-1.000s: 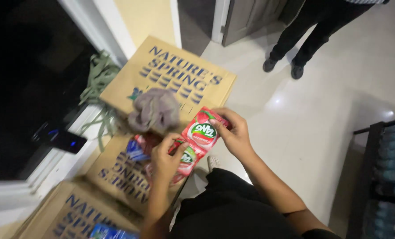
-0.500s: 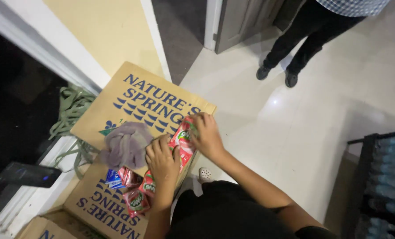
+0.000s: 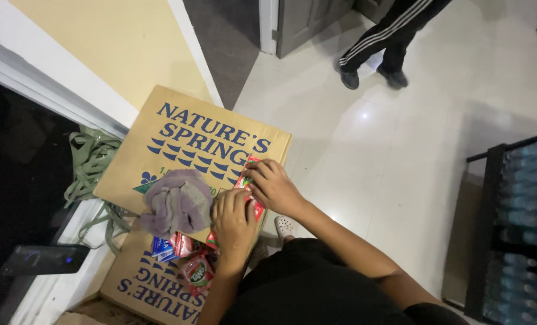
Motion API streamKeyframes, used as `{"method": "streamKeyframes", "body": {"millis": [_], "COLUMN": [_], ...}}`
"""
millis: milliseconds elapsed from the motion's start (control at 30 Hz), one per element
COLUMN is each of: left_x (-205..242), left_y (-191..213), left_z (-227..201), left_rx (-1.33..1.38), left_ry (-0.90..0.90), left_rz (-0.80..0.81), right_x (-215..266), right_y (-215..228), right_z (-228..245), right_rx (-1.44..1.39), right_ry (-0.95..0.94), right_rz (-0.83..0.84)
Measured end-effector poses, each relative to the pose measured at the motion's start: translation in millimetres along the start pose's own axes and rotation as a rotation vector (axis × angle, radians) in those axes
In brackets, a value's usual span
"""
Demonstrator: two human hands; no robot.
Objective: The person wipes the surface of stacked cardboard boxes with a cloth. They then pick up small packets of drink mix, wipe them, and place them back on the boxes. Finally, they walk to a nearby shelf and place some of the packets on it.
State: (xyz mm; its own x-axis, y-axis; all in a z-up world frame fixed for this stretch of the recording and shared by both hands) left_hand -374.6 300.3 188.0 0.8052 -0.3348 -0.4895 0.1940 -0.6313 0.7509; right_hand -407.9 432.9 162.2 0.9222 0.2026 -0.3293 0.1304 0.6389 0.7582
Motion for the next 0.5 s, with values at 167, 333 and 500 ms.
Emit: {"method": "streamKeyframes", "body": {"millis": [167,333,500], "left_x": [11.1,32.2,47.3], "left_y": [11.9,3.6,-1.9], "left_z": [8.5,29.0,36.5], "left_rx": [0.035,0.064,-0.026], "left_ry": [0.006,0.058,0.049], "left_rz": [-0.022,-0.043,-0.112], "right_x": [-4.7,-17.6,-54.7], "right_y": [-0.7,-24.8,-18.4], "right_z": [22.2,23.2,85.8], "right_rx": [-0.042,0.056,-0.229], "right_ry": [0.071,-0.088,0.047], "right_rz": [0.003,0.087,0.131]}}
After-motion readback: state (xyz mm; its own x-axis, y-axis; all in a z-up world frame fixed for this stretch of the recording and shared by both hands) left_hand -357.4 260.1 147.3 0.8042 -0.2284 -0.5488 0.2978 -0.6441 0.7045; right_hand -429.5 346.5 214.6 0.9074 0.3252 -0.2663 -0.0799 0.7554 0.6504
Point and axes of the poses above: each hand's wrist, its own x-axis away from the middle knuckle, its own y-axis out of the back of the hand, z = x × y, the point moved 6 cm from there along -x, towards the middle knuckle, and after that the axes turned 7 degrees about -y, right-handed, at the moved point
